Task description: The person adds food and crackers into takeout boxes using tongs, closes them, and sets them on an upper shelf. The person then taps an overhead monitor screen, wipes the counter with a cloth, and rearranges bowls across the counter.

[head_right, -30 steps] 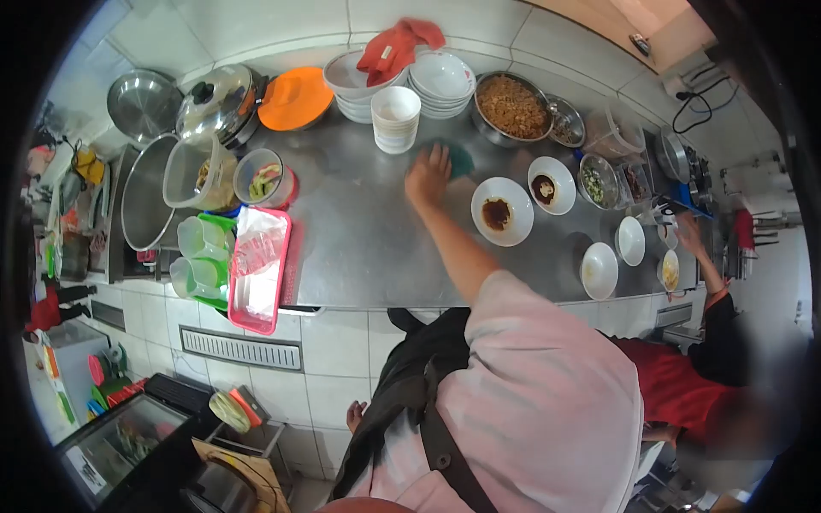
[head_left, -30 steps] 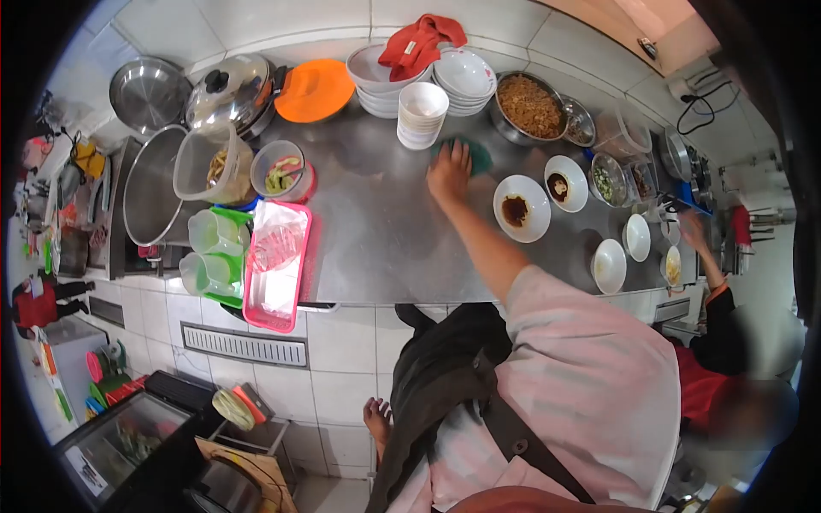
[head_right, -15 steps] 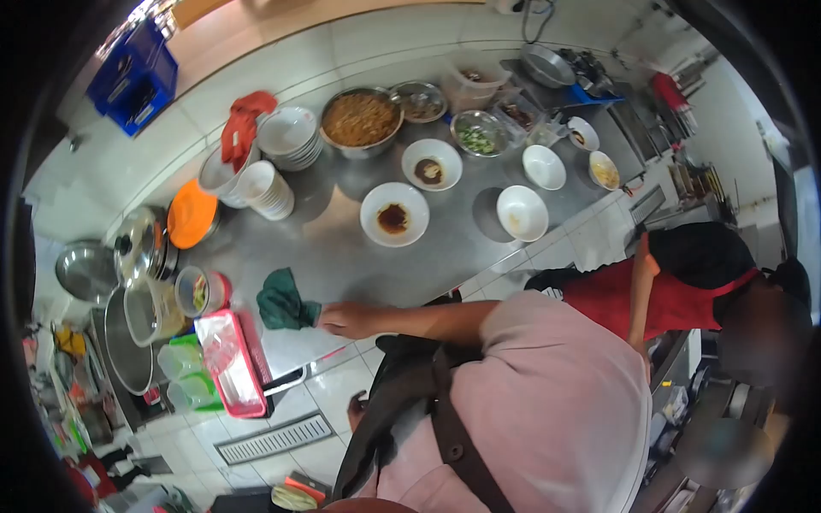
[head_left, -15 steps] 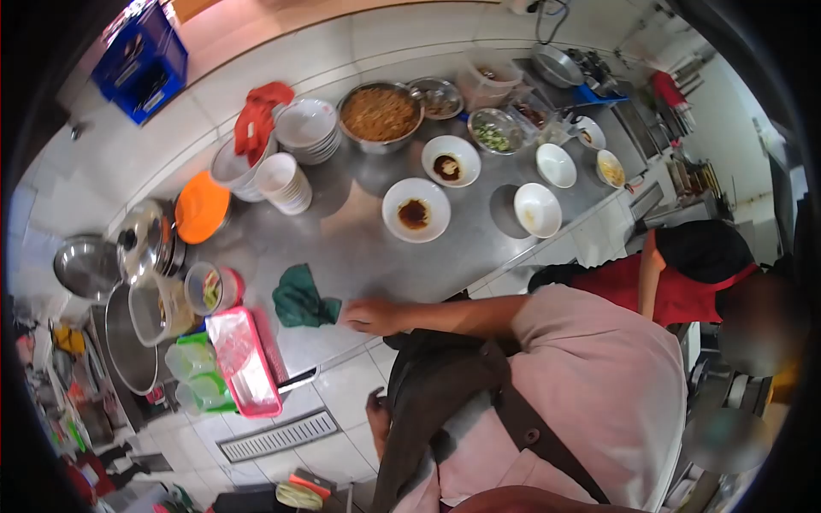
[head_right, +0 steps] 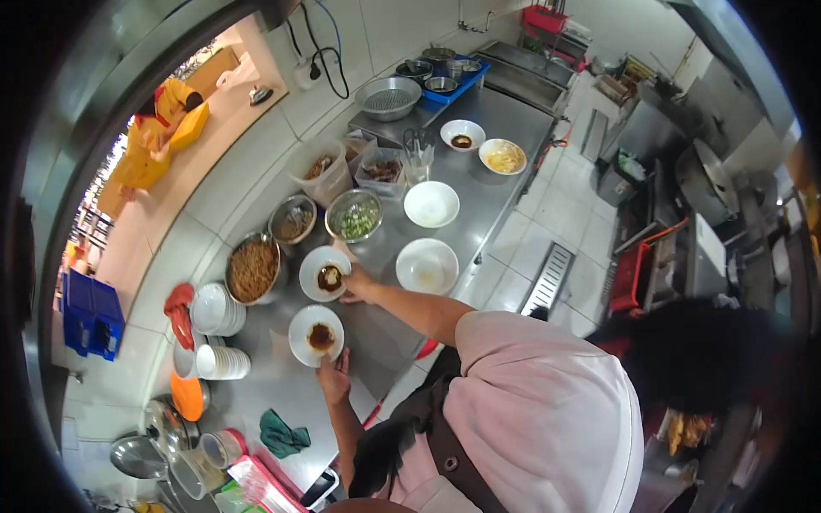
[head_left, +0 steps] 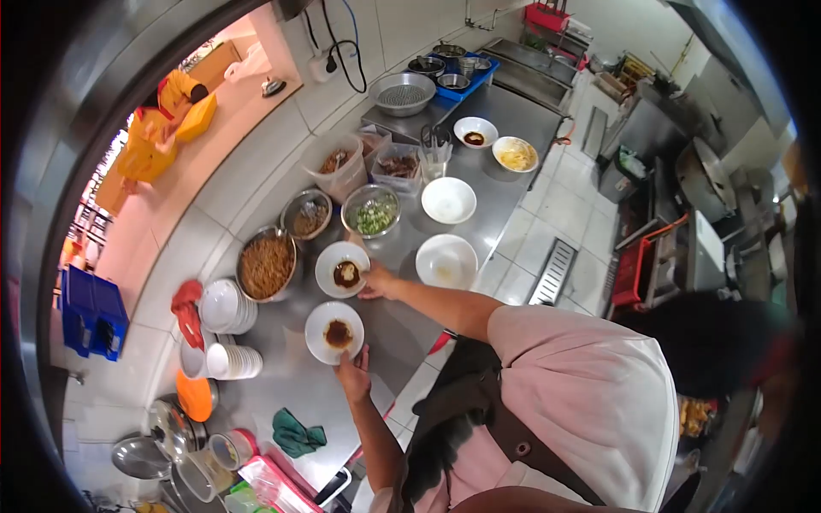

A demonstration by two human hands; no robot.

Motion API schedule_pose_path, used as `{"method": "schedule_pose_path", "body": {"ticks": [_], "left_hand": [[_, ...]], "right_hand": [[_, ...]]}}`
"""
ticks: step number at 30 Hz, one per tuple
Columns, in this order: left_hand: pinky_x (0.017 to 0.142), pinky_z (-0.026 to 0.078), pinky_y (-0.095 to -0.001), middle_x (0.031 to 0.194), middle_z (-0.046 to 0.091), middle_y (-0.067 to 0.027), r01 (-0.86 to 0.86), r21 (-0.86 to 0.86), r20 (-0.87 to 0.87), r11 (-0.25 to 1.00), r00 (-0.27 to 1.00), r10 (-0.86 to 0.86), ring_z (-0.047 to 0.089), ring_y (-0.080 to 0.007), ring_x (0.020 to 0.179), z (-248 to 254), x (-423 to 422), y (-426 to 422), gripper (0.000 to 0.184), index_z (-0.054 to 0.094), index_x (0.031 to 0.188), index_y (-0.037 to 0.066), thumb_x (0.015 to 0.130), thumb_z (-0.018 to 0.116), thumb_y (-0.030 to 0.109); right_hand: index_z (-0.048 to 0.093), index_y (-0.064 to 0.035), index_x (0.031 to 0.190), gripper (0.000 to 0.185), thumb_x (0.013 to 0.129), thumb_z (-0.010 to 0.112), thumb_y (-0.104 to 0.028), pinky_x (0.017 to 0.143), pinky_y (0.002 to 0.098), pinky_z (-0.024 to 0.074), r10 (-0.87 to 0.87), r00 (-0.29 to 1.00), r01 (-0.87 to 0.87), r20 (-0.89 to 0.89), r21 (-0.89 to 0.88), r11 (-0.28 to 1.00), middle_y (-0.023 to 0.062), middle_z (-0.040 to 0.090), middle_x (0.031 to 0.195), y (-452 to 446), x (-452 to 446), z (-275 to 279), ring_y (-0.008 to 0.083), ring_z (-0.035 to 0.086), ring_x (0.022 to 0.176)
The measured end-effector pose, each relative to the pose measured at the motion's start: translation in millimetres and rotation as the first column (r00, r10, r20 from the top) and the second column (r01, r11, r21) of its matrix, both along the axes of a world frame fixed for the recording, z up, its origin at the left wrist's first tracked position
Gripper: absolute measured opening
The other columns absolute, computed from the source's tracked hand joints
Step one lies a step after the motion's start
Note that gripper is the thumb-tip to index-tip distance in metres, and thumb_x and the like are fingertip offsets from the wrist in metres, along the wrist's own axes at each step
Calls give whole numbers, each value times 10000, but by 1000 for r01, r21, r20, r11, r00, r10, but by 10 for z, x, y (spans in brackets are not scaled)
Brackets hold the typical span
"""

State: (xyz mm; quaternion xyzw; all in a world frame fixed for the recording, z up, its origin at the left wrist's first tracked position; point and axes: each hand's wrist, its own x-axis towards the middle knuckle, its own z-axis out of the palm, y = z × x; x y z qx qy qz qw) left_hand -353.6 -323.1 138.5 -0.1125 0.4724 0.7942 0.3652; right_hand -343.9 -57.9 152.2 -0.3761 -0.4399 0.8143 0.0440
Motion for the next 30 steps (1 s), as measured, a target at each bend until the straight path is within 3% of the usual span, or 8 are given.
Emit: {"method": "schedule_pose_path", "body": {"ticks": [9,12,13,16,19,22,27,30], "left_hand": [[991,524,-441,1336,505,-195,-383,-2,-64,924,922,382,560,-335,1189,68,376,131,572,345,1420,-1,869,494,38],[1001,499,-424,1345,485,-196,-426,-30,-207,904,888,411,554,-337,1184,451,700,68,538,348,1392,-48,873,451,45],[985,498,-411,1339,488,-185,-375,-201,-321,905,898,301,567,-321,1162,600,776,67,530,366,1381,-36,881,497,81],[907,534,-364,1298,528,-160,-310,-193,-190,931,943,274,581,-299,1140,1231,953,300,494,408,1357,-5,887,529,84],[860,548,-375,1231,557,-152,-125,-541,-548,832,803,-235,603,-275,1086,1203,1049,451,493,423,1334,-10,889,575,138],[827,558,-390,1141,592,-136,-68,-295,-178,953,984,15,625,-246,1026,1610,1218,1193,464,461,1290,-8,894,604,186],[753,589,-386,1155,608,-121,267,-284,-117,921,943,-310,655,-248,963,1608,1604,2388,405,491,1262,40,899,621,164],[1017,464,-505,1298,525,-138,281,-7,121,960,953,-278,544,-327,1194,1518,1958,3491,418,429,1333,51,928,529,51]], "right_hand": [[354,-101,1375,447,943,467,-116,692,373,627,130,972,-155,-196,-122,980,167,598,1146,375,160,320,285,694,801],[363,-24,1349,433,955,493,-150,682,373,628,420,850,-481,-317,-146,864,196,624,1100,619,398,319,294,704,784],[376,-17,1337,417,959,489,-152,680,369,626,449,847,-506,-285,-171,845,198,637,1071,735,486,416,293,708,781],[415,-13,1299,366,954,463,-127,671,343,622,497,819,-540,-287,-96,836,199,656,1025,1238,1001,1044,274,714,761],[405,-12,1314,393,934,449,-104,646,311,615,516,839,-528,-172,-34,848,188,661,1010,1747,1567,1551,253,715,750],[405,-12,1316,414,921,478,-111,661,330,609,393,899,-413,-192,-75,908,170,660,1030,2272,2200,1800,246,715,756],[421,53,1278,390,960,528,-145,728,361,602,93,983,-90,-157,25,996,230,636,1050,3532,3203,1743,336,704,878],[411,72,1289,416,962,530,-156,694,341,611,-26,988,49,-153,147,988,234,651,1021,4456,3594,1852,310,705,840]]}}
